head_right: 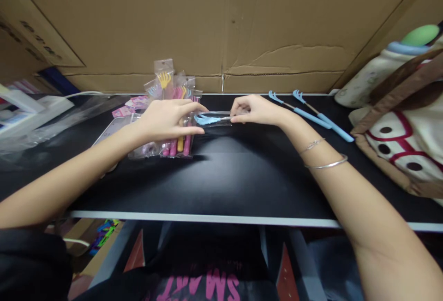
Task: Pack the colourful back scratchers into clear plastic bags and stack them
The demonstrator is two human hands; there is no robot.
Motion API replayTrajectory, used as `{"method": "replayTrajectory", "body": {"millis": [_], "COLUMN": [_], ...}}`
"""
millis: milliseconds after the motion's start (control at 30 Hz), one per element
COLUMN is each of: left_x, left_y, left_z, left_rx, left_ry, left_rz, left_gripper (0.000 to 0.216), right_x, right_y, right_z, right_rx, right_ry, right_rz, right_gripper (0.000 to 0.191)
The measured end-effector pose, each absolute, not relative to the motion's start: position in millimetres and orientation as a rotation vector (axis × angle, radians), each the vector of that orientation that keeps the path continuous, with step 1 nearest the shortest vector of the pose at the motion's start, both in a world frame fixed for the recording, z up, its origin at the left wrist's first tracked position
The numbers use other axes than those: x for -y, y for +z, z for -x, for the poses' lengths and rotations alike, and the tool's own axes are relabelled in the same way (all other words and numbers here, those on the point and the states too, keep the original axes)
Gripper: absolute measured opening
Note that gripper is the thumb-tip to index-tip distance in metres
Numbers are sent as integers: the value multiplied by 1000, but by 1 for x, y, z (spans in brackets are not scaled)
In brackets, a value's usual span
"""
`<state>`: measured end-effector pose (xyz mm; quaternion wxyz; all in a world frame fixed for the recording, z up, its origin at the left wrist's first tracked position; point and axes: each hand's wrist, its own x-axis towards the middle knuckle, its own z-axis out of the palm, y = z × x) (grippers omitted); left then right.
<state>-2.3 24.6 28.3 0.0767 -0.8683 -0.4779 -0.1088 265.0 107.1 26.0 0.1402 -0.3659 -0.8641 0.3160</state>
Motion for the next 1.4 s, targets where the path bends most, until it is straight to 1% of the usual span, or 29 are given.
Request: {"method": "replayTrajectory", "body": {"millis": [133, 333, 400, 533, 767, 1000, 1167, 1233, 1400], "left_x": [-28, -34, -36, -39, -35, -37, -37, -37, -36], "left_y": [29, 34, 35, 32, 32, 31, 31, 31, 32], "left_z": [4, 8, 9, 11, 9, 9, 9, 8, 9], "left_rx": [1470, 1618, 1611, 1631, 1683, 1655, 1614, 1605, 1585], "left_ry": [-405, -627, -669, -644, -562, -625, -691, -675, -656], "left_rz": [2692, 2807, 2836, 2800, 2773, 2753, 2759, 2774, 2782], "left_gripper": [44, 55, 50, 35, 38, 36, 35, 34, 31], "right_x": [-103, -99, -99, -98, -94, -94, -90, -88, -91], "right_y": [28, 29, 28, 25, 22, 17, 16, 16, 19], "right_z": [-261, -258, -257, -254, -251, -242, -244, -249, -269], "right_rx": [2492, 2429, 2403, 2355, 2353, 2308, 2284, 2321, 2472], "right_ry": [810, 685, 632, 529, 392, 234, 47, 73, 292], "right_rz": [1056, 990, 963, 915, 843, 885, 1116, 1143, 1097], "right_gripper": [37, 36, 35, 30, 17, 19, 24, 28, 35]}}
